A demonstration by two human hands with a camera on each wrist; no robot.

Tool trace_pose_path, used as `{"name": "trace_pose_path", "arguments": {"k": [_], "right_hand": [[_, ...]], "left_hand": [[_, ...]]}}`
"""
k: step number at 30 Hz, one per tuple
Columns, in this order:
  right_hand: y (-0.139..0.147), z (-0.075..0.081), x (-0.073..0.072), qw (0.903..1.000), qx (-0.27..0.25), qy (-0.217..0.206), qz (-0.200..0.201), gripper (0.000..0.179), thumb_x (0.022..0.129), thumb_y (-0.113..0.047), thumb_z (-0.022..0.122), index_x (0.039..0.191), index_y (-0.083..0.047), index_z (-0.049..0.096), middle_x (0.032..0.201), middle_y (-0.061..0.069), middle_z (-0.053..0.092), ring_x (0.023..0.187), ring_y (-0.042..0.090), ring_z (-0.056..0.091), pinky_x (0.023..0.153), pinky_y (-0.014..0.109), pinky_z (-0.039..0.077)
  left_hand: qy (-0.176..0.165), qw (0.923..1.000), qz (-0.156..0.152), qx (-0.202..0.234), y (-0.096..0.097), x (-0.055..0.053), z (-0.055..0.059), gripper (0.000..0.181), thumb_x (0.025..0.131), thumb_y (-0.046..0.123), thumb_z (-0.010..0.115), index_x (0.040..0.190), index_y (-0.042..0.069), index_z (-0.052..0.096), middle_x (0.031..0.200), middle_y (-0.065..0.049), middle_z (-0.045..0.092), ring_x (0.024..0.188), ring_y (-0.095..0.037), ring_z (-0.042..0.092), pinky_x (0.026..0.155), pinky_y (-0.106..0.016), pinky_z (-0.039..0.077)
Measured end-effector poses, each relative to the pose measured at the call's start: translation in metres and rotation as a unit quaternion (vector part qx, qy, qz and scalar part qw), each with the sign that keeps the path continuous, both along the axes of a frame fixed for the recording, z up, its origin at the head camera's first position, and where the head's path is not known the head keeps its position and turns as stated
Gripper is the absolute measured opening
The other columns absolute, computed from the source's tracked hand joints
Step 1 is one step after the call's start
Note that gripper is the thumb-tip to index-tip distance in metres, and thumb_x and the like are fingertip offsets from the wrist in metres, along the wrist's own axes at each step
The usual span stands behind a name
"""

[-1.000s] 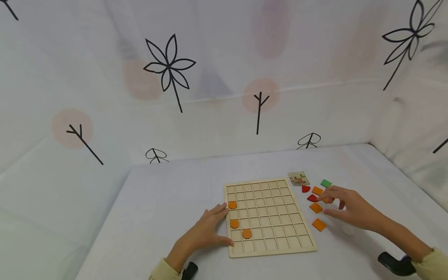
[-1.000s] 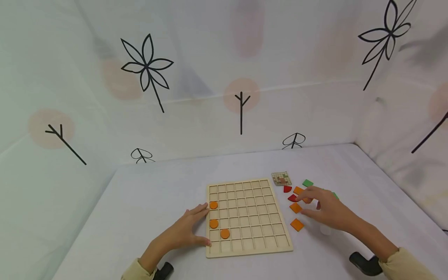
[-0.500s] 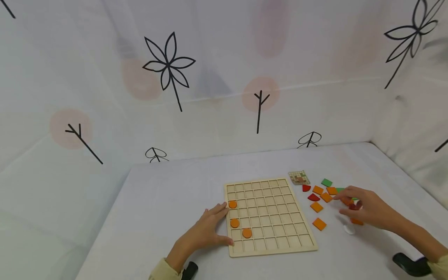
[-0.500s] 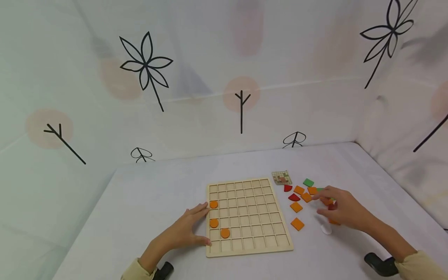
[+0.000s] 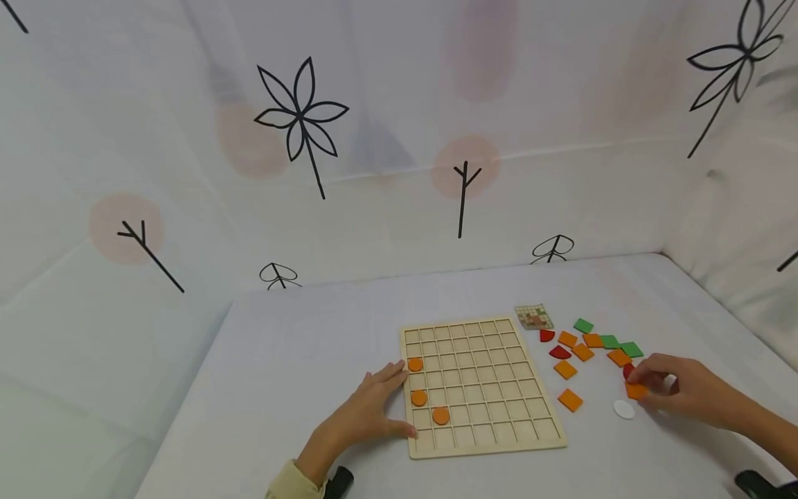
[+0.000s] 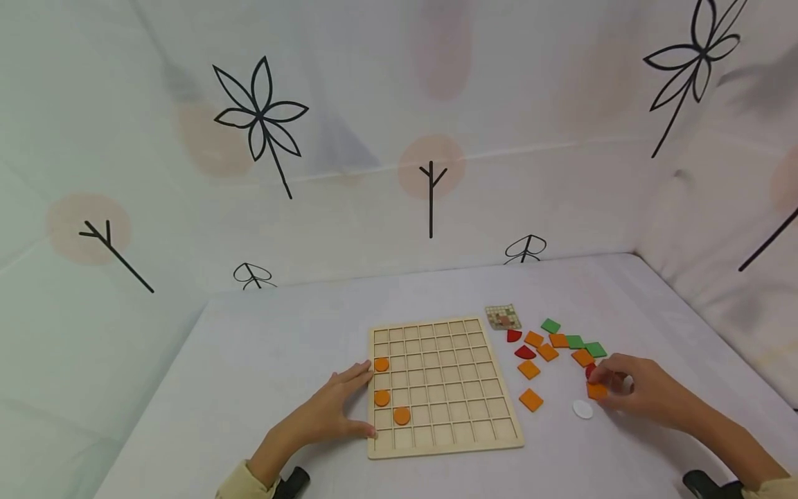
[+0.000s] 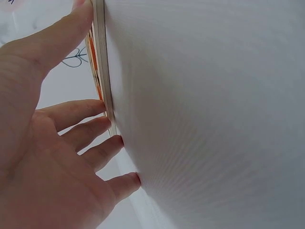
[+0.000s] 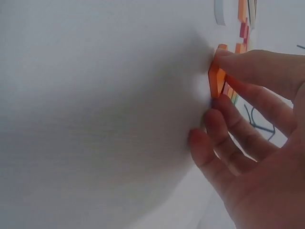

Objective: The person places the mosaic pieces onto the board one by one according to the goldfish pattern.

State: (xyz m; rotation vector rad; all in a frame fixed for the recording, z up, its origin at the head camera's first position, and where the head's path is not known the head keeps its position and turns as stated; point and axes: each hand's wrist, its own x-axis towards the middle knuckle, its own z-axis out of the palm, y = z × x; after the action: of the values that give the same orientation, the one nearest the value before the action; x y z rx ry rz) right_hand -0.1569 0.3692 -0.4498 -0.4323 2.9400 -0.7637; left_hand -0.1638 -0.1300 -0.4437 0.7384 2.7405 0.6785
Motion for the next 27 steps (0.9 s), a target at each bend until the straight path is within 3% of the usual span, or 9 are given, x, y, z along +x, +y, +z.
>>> {"name": "trace_pose_path", "arguments": {"k": [4, 14, 22, 27], "right_hand": [[-0.001, 0.001, 0.002, 0.9999, 0.011, -0.011, -0.007, 0.026, 0.071, -0.015, 0.081, 0.092, -0.011, 0.067, 0.080, -0.003, 0.050, 0.068, 0.004, 0.041, 0.055, 0.020, 0.044], [-0.005, -0.001, 0.004, 0.9999, 0.009, 0.013, -0.007, 0.023, 0.071, -0.013, 0.081, 0.090, -0.011, 0.068, 0.077, -0.006, 0.053, 0.065, 0.003, 0.043, 0.055, 0.020, 0.046], [-0.010, -0.004, 0.000, 0.9954, -0.014, 0.092, -0.023, 0.021, 0.071, -0.009, 0.081, 0.087, -0.011, 0.067, 0.078, -0.009, 0.057, 0.063, 0.001, 0.046, 0.053, 0.019, 0.047], [-0.013, -0.002, -0.005, 0.9948, 0.001, 0.093, -0.040, 0.019, 0.073, -0.009, 0.079, 0.087, -0.007, 0.067, 0.078, -0.005, 0.057, 0.063, 0.001, 0.045, 0.051, 0.019, 0.046]], "left_hand": [[0.002, 1.0000, -0.001, 0.001, 0.000, 0.001, 0.000, 0.098, 0.067, 0.054, 0.078, 0.142, 0.003, 0.041, 0.153, -0.008, 0.029, 0.140, -0.029, 0.025, 0.110, -0.056, 0.020], [0.001, 1.0000, 0.002, -0.004, 0.001, 0.000, -0.002, 0.099, 0.067, 0.055, 0.077, 0.143, 0.005, 0.040, 0.153, -0.007, 0.028, 0.141, -0.028, 0.024, 0.111, -0.055, 0.018], [0.001, 1.0000, 0.002, -0.004, 0.000, -0.001, -0.004, 0.100, 0.067, 0.056, 0.077, 0.143, 0.005, 0.040, 0.154, -0.006, 0.027, 0.141, -0.028, 0.024, 0.111, -0.055, 0.018], [0.002, 1.0000, 0.001, -0.002, 0.000, 0.000, -0.003, 0.100, 0.067, 0.056, 0.077, 0.143, 0.005, 0.039, 0.154, -0.006, 0.027, 0.141, -0.028, 0.024, 0.111, -0.055, 0.018]]}}
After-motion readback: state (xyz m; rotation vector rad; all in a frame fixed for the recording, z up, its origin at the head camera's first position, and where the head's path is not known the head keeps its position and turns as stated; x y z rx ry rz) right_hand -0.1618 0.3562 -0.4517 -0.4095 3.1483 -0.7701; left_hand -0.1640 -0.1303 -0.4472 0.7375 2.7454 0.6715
